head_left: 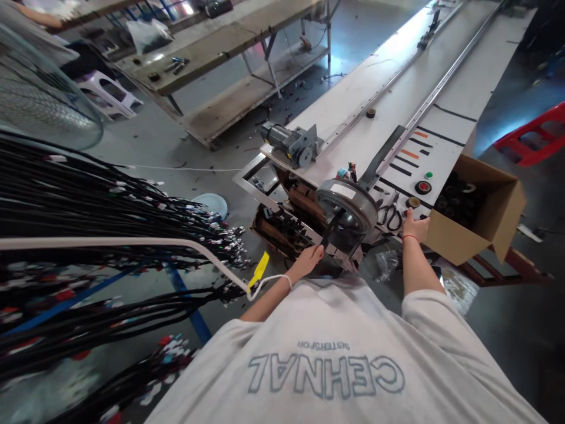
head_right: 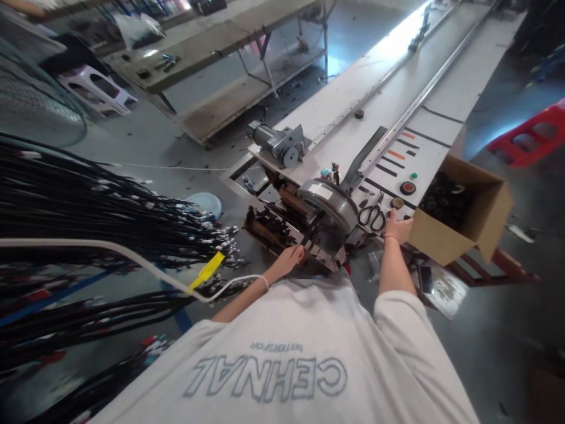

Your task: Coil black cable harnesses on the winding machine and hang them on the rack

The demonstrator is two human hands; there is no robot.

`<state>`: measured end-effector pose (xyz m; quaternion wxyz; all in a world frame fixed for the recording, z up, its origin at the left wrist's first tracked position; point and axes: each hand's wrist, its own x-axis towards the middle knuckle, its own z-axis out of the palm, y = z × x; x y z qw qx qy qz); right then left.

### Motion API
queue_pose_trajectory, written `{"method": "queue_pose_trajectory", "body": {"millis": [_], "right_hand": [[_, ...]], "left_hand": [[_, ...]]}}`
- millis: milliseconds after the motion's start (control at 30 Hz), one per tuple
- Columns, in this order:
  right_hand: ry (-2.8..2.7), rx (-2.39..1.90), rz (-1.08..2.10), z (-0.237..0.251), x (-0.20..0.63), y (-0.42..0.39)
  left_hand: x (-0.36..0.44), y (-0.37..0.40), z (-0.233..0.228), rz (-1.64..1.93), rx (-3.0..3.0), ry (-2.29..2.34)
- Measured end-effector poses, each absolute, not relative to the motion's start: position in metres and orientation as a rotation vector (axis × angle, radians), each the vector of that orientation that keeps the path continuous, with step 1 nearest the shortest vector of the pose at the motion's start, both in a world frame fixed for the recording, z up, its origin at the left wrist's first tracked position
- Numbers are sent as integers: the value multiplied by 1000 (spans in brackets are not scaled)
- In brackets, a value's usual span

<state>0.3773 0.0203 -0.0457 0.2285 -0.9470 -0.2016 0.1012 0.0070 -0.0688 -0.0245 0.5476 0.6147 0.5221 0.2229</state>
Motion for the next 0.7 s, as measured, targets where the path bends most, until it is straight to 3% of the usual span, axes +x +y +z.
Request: {"method": "queue_pose_trajectory", "body": {"millis": [367, 700], "right_hand": [[-547, -2574, 280, -48, 379, 18], [-516, -2544, 277, -49, 381, 19]], "left_hand": [[23, -50, -27, 579, 1369, 1230], [-22, -68, -38, 481, 1323, 1154]]}}
